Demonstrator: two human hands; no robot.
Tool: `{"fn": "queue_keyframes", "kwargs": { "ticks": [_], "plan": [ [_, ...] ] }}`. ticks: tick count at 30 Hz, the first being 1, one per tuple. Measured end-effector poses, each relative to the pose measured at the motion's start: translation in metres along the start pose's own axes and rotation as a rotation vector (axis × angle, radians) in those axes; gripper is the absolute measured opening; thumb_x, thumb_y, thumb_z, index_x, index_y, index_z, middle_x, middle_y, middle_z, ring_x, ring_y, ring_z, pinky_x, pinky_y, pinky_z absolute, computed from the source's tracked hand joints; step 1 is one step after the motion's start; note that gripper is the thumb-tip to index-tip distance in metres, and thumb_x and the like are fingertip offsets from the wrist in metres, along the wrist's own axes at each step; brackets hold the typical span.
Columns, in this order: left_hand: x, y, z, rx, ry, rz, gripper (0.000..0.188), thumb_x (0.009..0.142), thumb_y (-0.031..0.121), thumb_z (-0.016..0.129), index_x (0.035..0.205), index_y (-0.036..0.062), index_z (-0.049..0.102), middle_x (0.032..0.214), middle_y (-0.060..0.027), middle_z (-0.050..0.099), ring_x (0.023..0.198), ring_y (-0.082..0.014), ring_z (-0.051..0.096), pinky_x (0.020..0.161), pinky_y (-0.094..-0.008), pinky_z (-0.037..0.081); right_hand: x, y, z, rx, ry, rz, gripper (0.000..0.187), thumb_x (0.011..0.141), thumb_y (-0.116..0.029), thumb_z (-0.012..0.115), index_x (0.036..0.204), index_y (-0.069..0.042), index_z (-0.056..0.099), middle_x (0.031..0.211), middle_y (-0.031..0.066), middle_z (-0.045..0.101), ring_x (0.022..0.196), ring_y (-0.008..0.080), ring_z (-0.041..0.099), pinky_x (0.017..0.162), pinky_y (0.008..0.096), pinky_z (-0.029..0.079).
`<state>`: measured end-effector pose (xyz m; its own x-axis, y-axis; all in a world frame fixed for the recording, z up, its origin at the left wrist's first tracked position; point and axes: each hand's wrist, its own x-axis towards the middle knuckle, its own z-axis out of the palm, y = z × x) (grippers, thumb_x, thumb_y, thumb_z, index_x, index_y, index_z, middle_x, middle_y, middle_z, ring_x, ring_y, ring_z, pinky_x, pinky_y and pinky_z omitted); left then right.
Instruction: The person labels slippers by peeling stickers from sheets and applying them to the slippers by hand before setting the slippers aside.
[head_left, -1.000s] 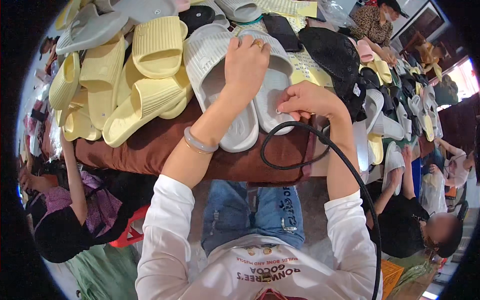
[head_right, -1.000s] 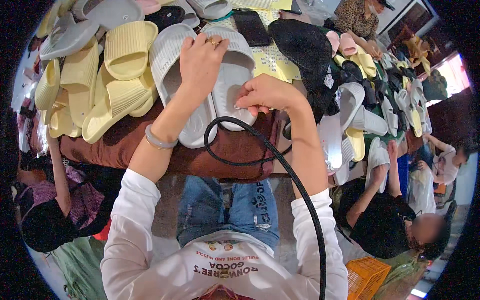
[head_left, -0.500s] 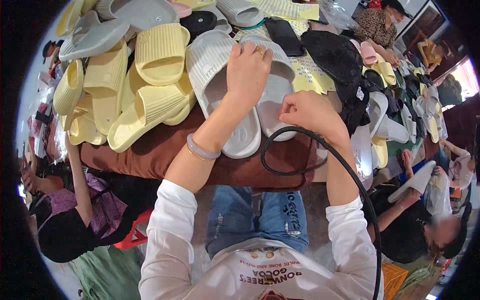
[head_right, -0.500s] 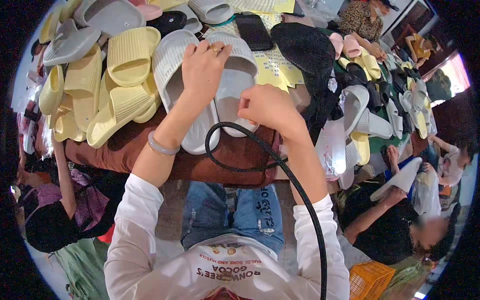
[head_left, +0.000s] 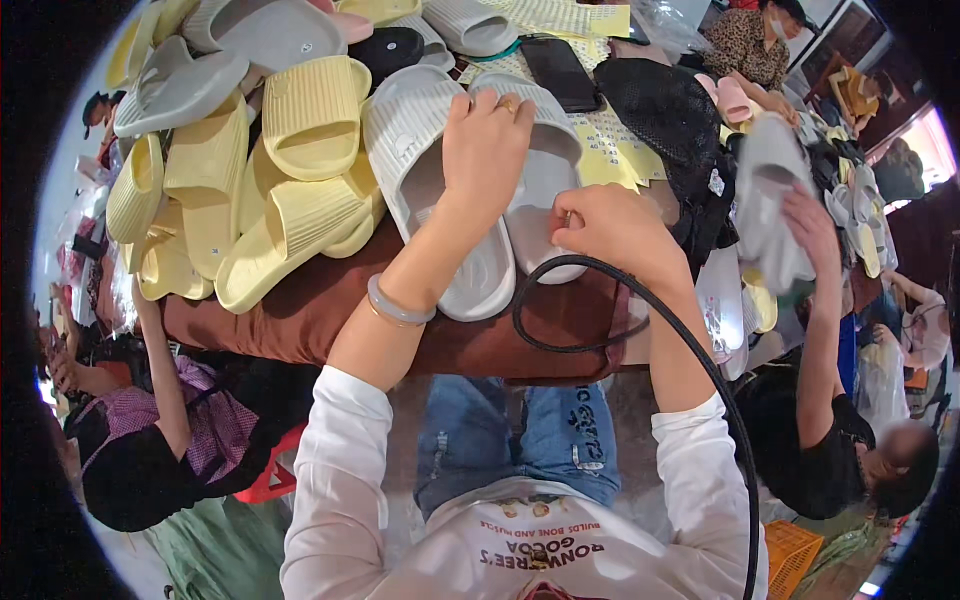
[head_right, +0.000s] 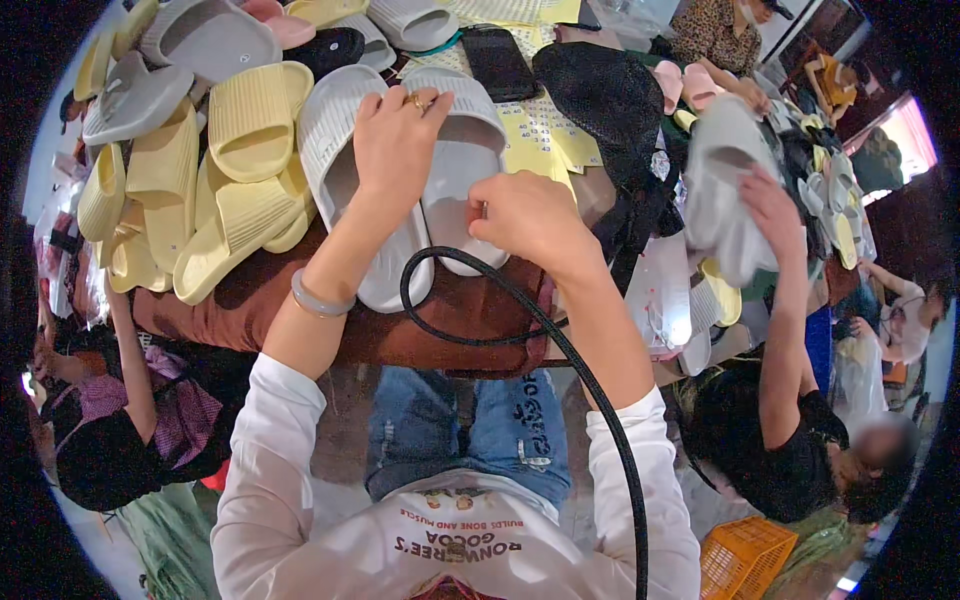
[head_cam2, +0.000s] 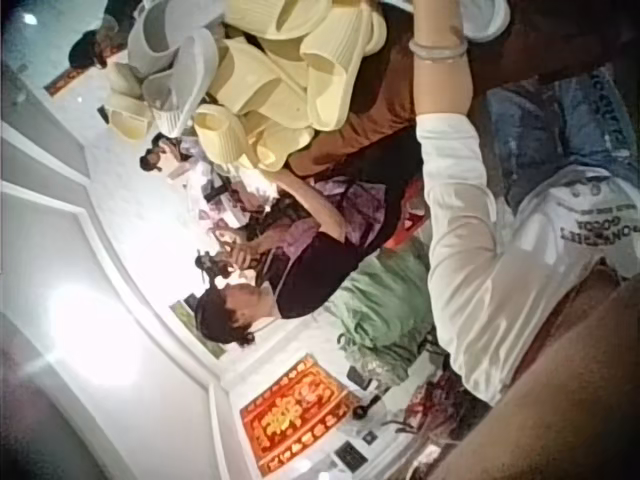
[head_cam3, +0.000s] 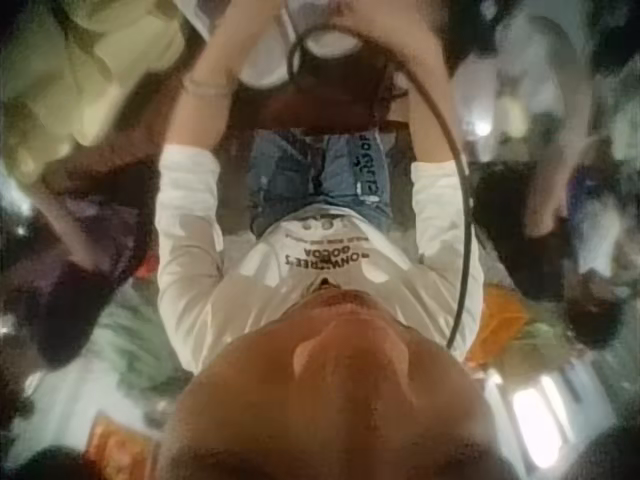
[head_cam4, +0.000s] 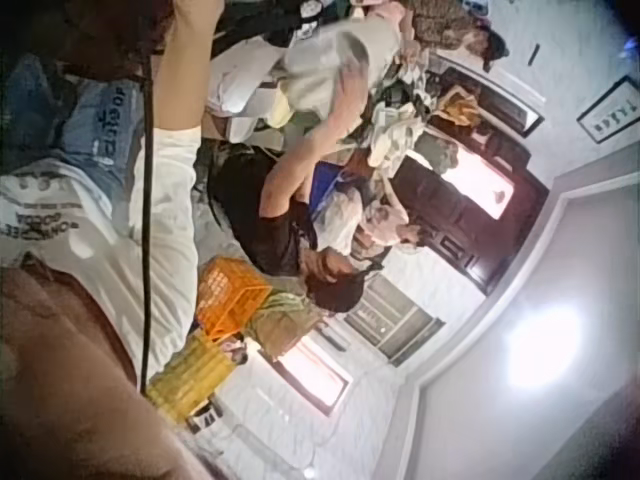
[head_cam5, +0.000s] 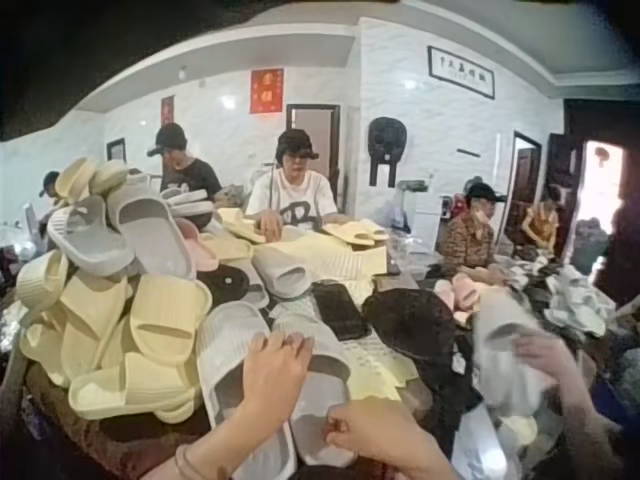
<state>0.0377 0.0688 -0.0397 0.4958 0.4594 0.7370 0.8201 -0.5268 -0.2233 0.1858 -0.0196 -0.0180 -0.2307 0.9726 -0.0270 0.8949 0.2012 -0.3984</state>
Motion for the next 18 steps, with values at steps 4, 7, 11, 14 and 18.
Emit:
{"fn": "queue_keyframes", "kwargs": {
  "ticks": [4, 7, 11, 14, 18],
  "plan": [
    [0.000, 0.000, 0.000, -0.006, 0.012, 0.000, 0.028, 0.070, 0.011, 0.052, 0.094, 0.0106, 0.065, 0.089, 0.0017, 0.062, 0.079, -0.0153, 0.053, 0.072, -0.0313, 0.038, -0.001, 0.001, 0.000, 0.026, -0.002, 0.009, 0.018, 0.065, -0.024, 0.060, 0.078, -0.011, 0.065, 0.063, 0.0055, 0.060, 0.063, 0.0234, 0.060, 0.060, 0.0338, 0.046],
    [-0.002, 0.000, 0.001, 0.000, 0.014, 0.000, 0.028, 0.069, 0.011, 0.052, 0.095, 0.0104, 0.065, 0.090, 0.0014, 0.062, 0.079, -0.0154, 0.053, 0.073, -0.0312, 0.037, -0.001, -0.002, -0.001, 0.001, -0.007, 0.003, 0.019, 0.065, -0.024, 0.061, 0.078, -0.010, 0.063, 0.063, 0.0057, 0.059, 0.063, 0.0229, 0.059, 0.059, 0.0339, 0.045],
    [0.000, 0.001, 0.001, -0.002, 0.012, 0.011, 0.029, 0.069, 0.010, 0.052, 0.095, 0.0108, 0.065, 0.090, 0.0014, 0.062, 0.079, -0.0153, 0.053, 0.073, -0.0310, 0.037, -0.001, 0.001, -0.002, 0.057, 0.036, 0.015, 0.022, 0.065, -0.022, 0.064, 0.081, -0.008, 0.060, 0.061, 0.0062, 0.058, 0.061, 0.0223, 0.058, 0.057, 0.0341, 0.044],
    [0.000, 0.001, -0.002, 0.011, -0.011, 0.001, 0.029, 0.069, 0.010, 0.053, 0.095, 0.0111, 0.065, 0.090, 0.0014, 0.062, 0.078, -0.0153, 0.053, 0.072, -0.0310, 0.037, 0.002, 0.004, -0.003, 0.057, -0.029, -0.021, 0.022, 0.066, -0.019, 0.065, 0.082, -0.006, 0.058, 0.060, 0.0062, 0.057, 0.059, 0.0202, 0.058, 0.053, 0.0334, 0.043],
    [-0.001, 0.000, 0.001, 0.002, 0.012, 0.006, 0.029, 0.070, 0.011, 0.053, 0.096, 0.0113, 0.065, 0.090, 0.0016, 0.062, 0.079, -0.0154, 0.053, 0.072, -0.0310, 0.037, 0.008, 0.014, -0.001, 0.188, -0.109, -0.072, 0.019, 0.069, -0.016, 0.064, 0.081, -0.004, 0.057, 0.058, 0.0053, 0.056, 0.051, 0.0168, 0.055, 0.047, 0.0310, 0.042]
  ]
}}
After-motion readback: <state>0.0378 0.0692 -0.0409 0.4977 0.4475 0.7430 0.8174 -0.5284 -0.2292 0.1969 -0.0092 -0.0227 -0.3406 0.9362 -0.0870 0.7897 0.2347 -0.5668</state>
